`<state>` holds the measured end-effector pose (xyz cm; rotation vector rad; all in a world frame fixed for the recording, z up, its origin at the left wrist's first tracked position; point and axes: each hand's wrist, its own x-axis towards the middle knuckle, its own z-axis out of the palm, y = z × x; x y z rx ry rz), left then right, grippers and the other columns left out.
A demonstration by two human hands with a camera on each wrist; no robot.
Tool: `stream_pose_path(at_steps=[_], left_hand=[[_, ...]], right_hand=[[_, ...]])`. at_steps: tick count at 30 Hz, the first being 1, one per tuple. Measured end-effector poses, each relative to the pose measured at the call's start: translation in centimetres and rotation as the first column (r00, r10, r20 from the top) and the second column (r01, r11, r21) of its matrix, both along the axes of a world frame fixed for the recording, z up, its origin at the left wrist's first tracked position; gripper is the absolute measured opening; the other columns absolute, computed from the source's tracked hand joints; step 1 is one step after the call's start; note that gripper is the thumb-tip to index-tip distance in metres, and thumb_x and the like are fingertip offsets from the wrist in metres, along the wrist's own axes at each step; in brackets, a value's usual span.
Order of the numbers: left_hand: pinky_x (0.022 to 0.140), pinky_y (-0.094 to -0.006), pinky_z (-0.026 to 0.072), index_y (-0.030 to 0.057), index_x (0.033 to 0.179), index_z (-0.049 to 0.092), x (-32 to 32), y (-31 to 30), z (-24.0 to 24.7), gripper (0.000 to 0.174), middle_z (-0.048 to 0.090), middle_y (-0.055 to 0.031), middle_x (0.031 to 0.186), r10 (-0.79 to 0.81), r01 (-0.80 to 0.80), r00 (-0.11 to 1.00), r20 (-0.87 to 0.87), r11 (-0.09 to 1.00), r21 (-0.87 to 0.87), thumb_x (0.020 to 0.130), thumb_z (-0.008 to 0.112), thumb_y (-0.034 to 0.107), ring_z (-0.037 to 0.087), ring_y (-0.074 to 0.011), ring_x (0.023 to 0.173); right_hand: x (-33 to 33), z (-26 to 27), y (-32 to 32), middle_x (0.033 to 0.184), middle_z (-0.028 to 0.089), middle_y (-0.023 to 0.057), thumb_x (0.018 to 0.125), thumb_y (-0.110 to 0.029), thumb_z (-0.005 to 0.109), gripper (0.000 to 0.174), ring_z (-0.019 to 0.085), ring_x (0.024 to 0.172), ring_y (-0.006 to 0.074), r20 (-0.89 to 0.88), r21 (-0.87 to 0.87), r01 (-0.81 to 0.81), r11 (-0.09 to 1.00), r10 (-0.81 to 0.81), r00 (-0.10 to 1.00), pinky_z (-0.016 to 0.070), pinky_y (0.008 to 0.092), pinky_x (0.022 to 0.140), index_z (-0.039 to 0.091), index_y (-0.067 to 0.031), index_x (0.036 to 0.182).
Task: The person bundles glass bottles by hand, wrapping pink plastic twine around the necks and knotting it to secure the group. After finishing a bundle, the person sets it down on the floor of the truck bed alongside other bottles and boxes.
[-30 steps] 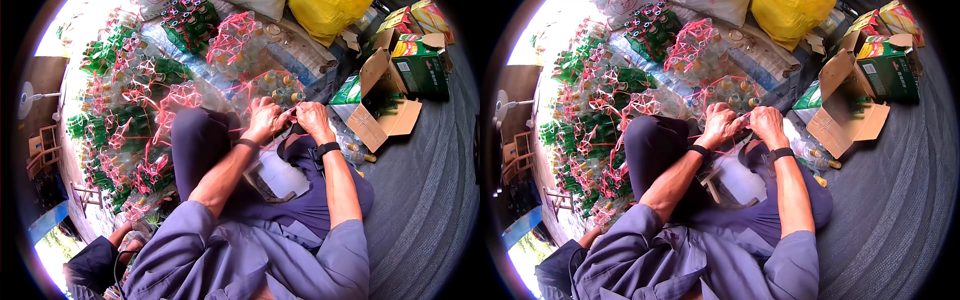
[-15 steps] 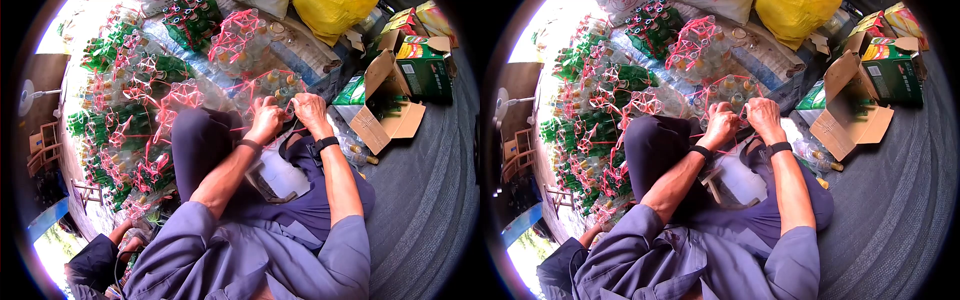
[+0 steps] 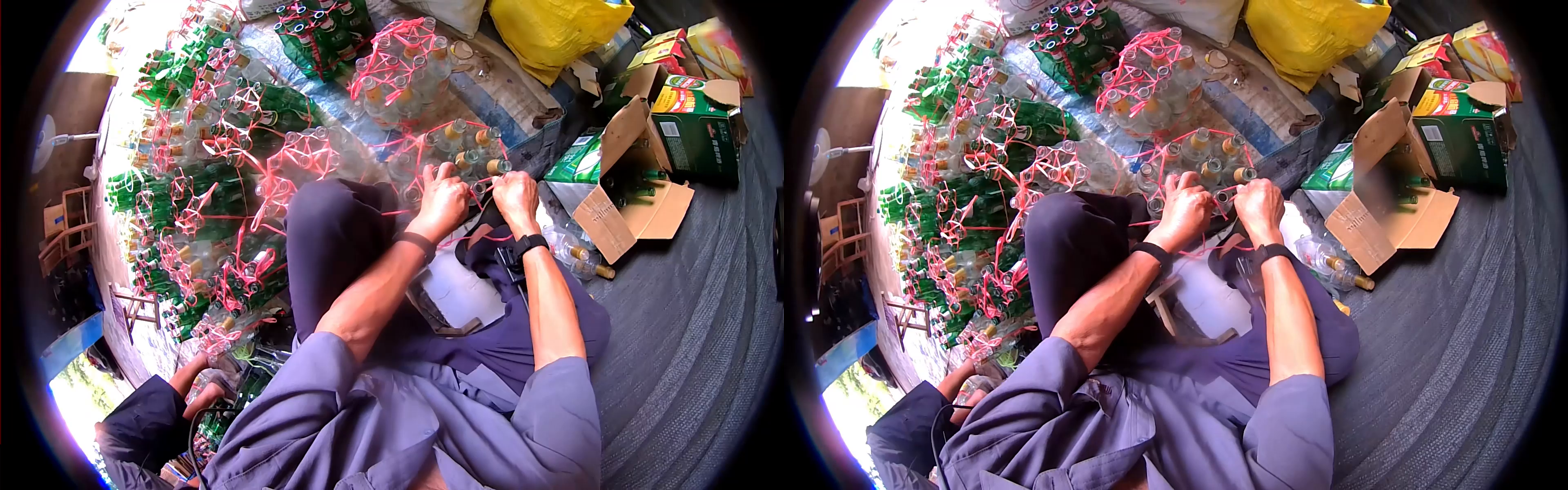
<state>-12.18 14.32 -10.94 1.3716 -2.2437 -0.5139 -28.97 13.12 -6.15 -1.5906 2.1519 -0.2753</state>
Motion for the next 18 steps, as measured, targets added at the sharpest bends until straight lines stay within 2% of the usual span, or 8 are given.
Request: stream_pose_path(at_steps=[1, 3, 5, 9, 12, 15, 17, 18], left_hand=[[0.096, -0.057, 0.0317, 0.0089, 0.069, 0.066, 0.0, 0.0, 0.0, 0.011, 0.066, -0.0059, 0.078, -0.003, 0.003, 1.0, -0.003, 1.0, -0.002, 0.077, 0.065, 0.017, 0.052, -0.0297, 0.113], [0.096, -0.0569, 0.0319, 0.0088, 0.069, 0.065, 0.1, -0.1, 0.1, 0.011, 0.066, -0.006, 0.078, -0.006, 0.006, 1.0, -0.003, 1.0, -0.006, 0.077, 0.065, 0.017, 0.052, -0.0297, 0.112], [0.096, -0.0567, 0.0325, 0.0084, 0.069, 0.065, 0.1, -0.1, 0.4, 0.012, 0.066, -0.0062, 0.079, -0.015, 0.016, 0.999, -0.042, 1.0, 0.019, 0.076, 0.065, 0.018, 0.052, -0.0292, 0.111], [0.096, -0.0568, 0.033, 0.0079, 0.069, 0.064, -0.1, -0.1, 1.0, 0.012, 0.066, -0.0064, 0.079, -0.01, 0.01, 1.0, -0.008, 1.0, -0.004, 0.076, 0.065, 0.018, 0.053, -0.0289, 0.11], [0.097, -0.0573, 0.0327, 0.0077, 0.069, 0.064, -0.2, -0.1, 1.1, 0.012, 0.066, -0.0061, 0.081, -0.01, 0.01, 1.0, 0.002, 1.0, 0.008, 0.075, 0.066, 0.018, 0.054, -0.0288, 0.11], [0.098, -0.0601, 0.0318, 0.0069, 0.079, 0.065, -0.8, -0.4, 1.9, 0.012, 0.067, -0.0066, 0.084, 0.004, -0.008, 0.998, 0.055, 0.998, 0.065, 0.074, 0.066, 0.017, 0.054, -0.0294, 0.11], [0.098, -0.0633, 0.0307, 0.0051, 0.096, 0.064, -1.3, -0.6, 3.1, 0.025, 0.067, -0.0078, 0.087, 0.002, -0.026, 0.978, 0.208, 0.993, 0.113, 0.074, 0.066, 0.015, 0.054, -0.0311, 0.111], [0.098, -0.0633, 0.0307, 0.0051, 0.096, 0.064, -1.4, -0.7, 3.9, 0.025, 0.067, -0.0078, 0.087, 0.0, -0.024, 0.977, 0.213, 0.993, 0.113, 0.074, 0.066, 0.015, 0.054, -0.0311, 0.111]], right_hand=[[-0.3, -0.4, 0.3, 0.084, 0.069, 0.0239, 0.086, -0.023, 0.066, 0.023, 0.067, 0.085, 0.0445, 0.056, 0.014, 0.034, 0.999, -0.035, 0.998, 0.0523, 0.0514, 0.076, 0.073, -0.0014, 0.086], [-1.5, -2.0, 0.6, 0.084, 0.068, 0.0242, 0.088, -0.022, 0.063, 0.023, 0.065, 0.084, 0.0449, 0.078, -0.051, -0.021, 0.998, 0.025, 0.997, 0.051, 0.0518, 0.075, 0.071, -0.0015, 0.083], [-2.4, -2.6, 0.8, 0.083, 0.066, 0.0246, 0.089, -0.021, 0.06, 0.022, 0.064, 0.084, 0.0453, 0.266, -0.01, 0.001, 1.0, 0.002, 0.964, 0.05, 0.052, 0.075, 0.069, -0.0019, 0.082], [-2.4, -3.6, 1.6, 0.084, 0.066, 0.024, 0.089, -0.021, 0.059, 0.022, 0.063, 0.084, 0.0454, 0.177, -0.059, -0.079, 0.995, 0.089, 0.98, 0.0494, 0.0523, 0.075, 0.069, -0.0027, 0.085], [-2.3, -4.2, 1.2, 0.088, 0.067, 0.024, 0.089, -0.022, 0.059, 0.022, 0.064, 0.086, 0.0449, 0.175, -0.055, -0.043, 0.998, 0.052, 0.983, 0.0497, 0.0516, 0.076, 0.071, -0.0037, 0.087], [-2.1, -5.9, 1.0, 0.09, 0.068, 0.0249, 0.089, -0.023, 0.06, 0.024, 0.065, 0.088, 0.0442, 0.242, -0.07, 0.017, 0.997, 0.0, 0.97, 0.0504, 0.051, 0.076, 0.073, -0.0034, 0.089], [-1.9, -7.6, 0.7, 0.089, 0.068, 0.026, 0.088, -0.025, 0.061, 0.025, 0.066, 0.088, 0.0437, 0.247, 0.033, 0.053, 0.998, -0.059, 0.967, 0.0513, 0.0502, 0.076, 0.074, -0.0039, 0.088], [-1.5, -7.7, 0.2, 0.088, 0.068, 0.0271, 0.088, -0.031, 0.064, 0.029, 0.066, 0.088, 0.044, 0.231, 0.052, 0.052, 0.997, -0.063, 0.971, 0.0518, 0.0498, 0.077, 0.074, -0.0038, 0.086]])
